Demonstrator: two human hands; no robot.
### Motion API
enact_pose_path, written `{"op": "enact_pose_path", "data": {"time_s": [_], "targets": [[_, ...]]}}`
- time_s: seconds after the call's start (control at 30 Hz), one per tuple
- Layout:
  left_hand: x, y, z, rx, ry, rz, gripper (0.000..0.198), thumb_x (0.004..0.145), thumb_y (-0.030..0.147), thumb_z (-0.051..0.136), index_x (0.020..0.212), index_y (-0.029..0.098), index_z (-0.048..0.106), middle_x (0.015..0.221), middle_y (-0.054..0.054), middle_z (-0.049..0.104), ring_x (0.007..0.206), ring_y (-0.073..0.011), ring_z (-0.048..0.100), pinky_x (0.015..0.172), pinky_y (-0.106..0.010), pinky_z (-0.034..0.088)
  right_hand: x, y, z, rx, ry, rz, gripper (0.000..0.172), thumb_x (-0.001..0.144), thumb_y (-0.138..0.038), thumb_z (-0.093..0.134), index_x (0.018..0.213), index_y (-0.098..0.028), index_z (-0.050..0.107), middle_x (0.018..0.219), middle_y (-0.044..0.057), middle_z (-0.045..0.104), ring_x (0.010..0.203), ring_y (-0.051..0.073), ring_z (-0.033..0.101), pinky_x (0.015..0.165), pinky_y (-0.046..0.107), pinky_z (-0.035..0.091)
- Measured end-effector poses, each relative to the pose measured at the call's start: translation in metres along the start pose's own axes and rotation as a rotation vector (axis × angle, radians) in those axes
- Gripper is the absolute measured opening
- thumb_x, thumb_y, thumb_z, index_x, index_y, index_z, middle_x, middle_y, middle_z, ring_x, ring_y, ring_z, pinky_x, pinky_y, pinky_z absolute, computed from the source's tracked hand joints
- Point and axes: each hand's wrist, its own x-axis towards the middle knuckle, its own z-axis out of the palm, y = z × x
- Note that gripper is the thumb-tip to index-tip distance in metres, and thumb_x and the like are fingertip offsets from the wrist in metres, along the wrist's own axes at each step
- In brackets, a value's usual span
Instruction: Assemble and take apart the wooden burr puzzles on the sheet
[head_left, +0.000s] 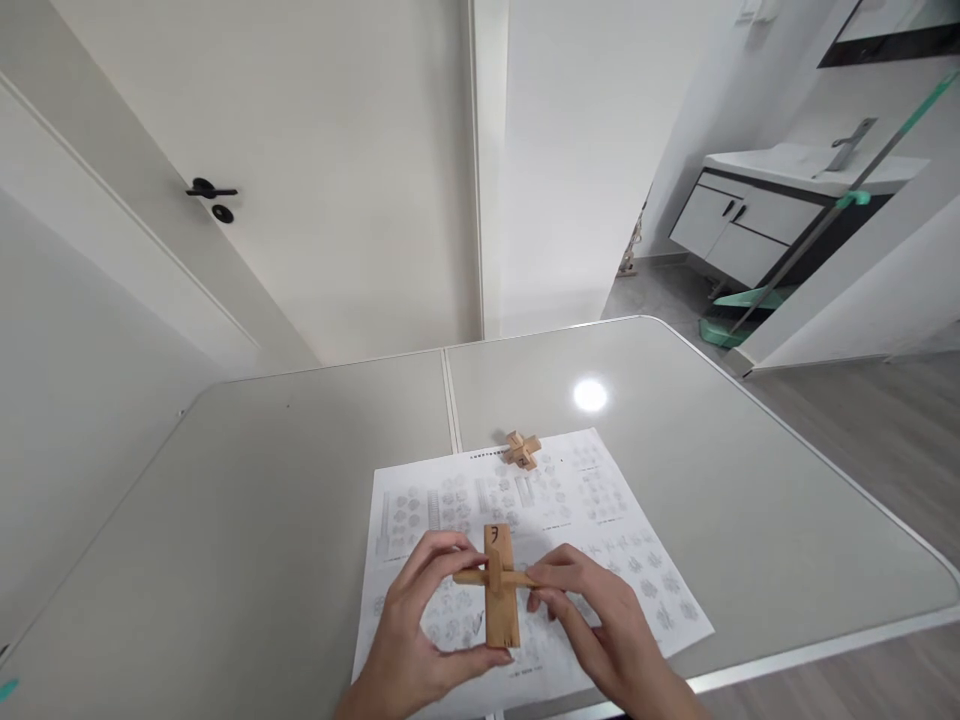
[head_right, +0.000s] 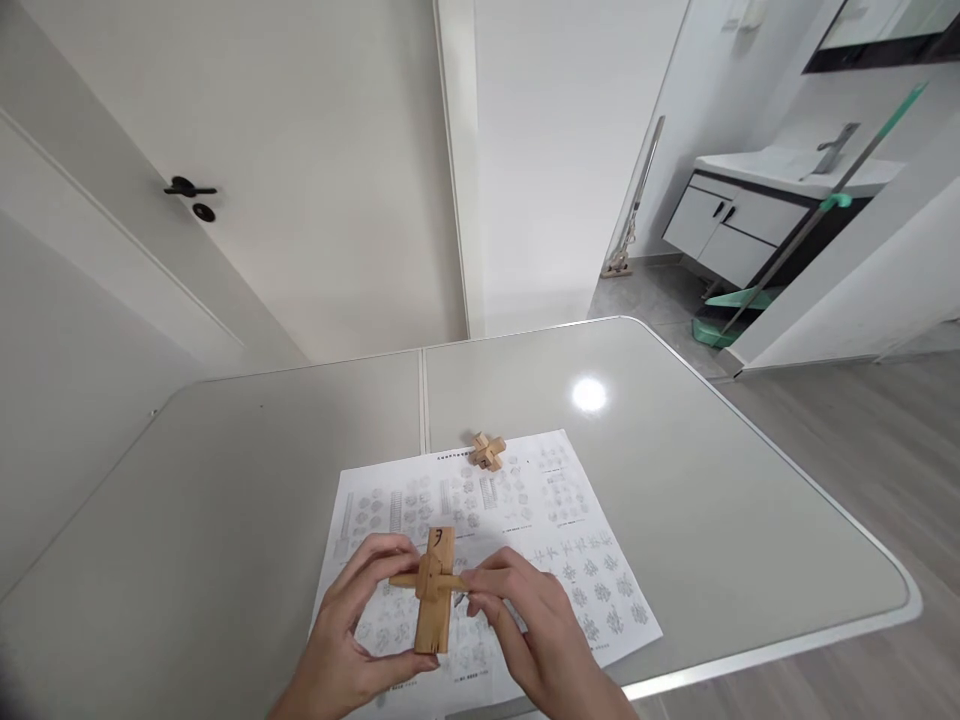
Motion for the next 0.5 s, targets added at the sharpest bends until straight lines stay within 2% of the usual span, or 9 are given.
{"op": "enact_pose_path", "data": {"time_s": [0.13,0.23,0.37,0.43,0.5], "targets": [[0.002,0.010,-0.005,0.021,0.042,0.107,0.042,0.078,0.026,0.087,0.113,0.027,0.064,0.100,-0.004,0.069,0.090,-0.0200,0.071,0.078,-0.028,0.061,0.001,-0.009,-0.005,-0.052,-0.039,-0.037,0.037,0.102,-0.005,0.045,0.127,-0.029,0.058,0.100,0.006,0.067,0.084,0.018,0.069,0.067,0.027,0.055],[0.001,0.014,-0.006,0.028,0.059,0.147,0.041,0.081,0.029,0.087,0.114,0.026,0.063,0.099,-0.004,0.069,0.089,-0.0195,0.071,0.077,-0.028,0.061,0.000,-0.012,-0.005,-0.077,-0.038,-0.041,0.038,0.102,-0.004,0.046,0.128,-0.029,0.058,0.101,0.005,0.066,0.083,0.018,0.069,0.067,0.027,0.054],[-0.002,0.011,-0.004,0.022,0.047,0.131,0.039,0.083,0.029,0.084,0.114,0.026,0.062,0.097,-0.004,0.068,0.087,-0.0191,0.070,0.076,-0.029,0.061,0.000,-0.014,-0.006,-0.093,-0.031,-0.047,0.036,0.101,-0.005,0.049,0.127,-0.029,0.057,0.102,0.005,0.066,0.085,0.018,0.068,0.068,0.027,0.053],[-0.003,0.010,-0.005,0.015,0.023,0.088,0.044,0.081,0.030,0.086,0.116,0.028,0.060,0.103,-0.005,0.067,0.093,-0.0211,0.070,0.081,-0.032,0.061,0.000,-0.014,-0.007,-0.084,-0.047,-0.051,0.037,0.101,-0.004,0.048,0.127,-0.029,0.056,0.102,0.005,0.066,0.085,0.017,0.067,0.069,0.027,0.052],[-0.003,0.010,-0.007,0.010,-0.023,0.014,0.064,0.073,0.035,0.091,0.126,0.030,0.056,0.122,-0.009,0.064,0.106,-0.0259,0.067,0.090,-0.039,0.060,-0.001,-0.014,-0.009,-0.069,-0.078,-0.058,0.037,0.102,-0.004,0.047,0.128,-0.030,0.055,0.103,0.005,0.066,0.085,0.017,0.067,0.069,0.027,0.051]]}}
